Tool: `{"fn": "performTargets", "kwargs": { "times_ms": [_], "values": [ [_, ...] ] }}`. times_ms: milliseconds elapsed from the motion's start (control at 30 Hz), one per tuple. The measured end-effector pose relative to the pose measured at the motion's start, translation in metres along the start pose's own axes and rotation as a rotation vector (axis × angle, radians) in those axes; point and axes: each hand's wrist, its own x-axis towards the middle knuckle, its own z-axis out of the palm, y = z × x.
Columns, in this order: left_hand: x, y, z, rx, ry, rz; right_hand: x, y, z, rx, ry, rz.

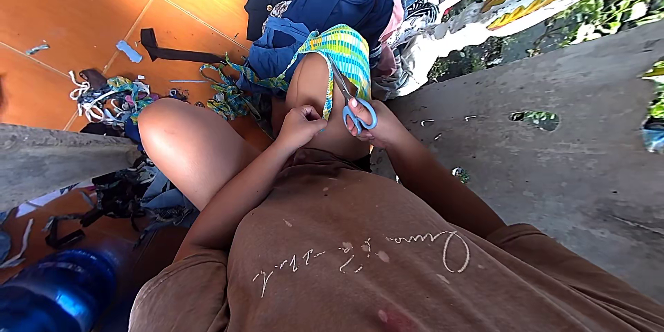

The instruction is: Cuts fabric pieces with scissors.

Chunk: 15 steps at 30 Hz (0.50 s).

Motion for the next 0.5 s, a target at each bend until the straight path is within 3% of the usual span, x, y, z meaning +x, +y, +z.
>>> {"fn": "performTargets", "kwargs": {
  "times_ms": [200,500],
  "values": [
    [0.03,0.025,-0.012,-0.074,0.193,0.129,-0.005,0.004,0.003,-0.038,0.014,0.005],
    [0.04,0.024,-0.003,-0.11,0.285,0.16,-0.016,0.017,0.011,-0.153,-0.008,-0.035]
  ]
}}
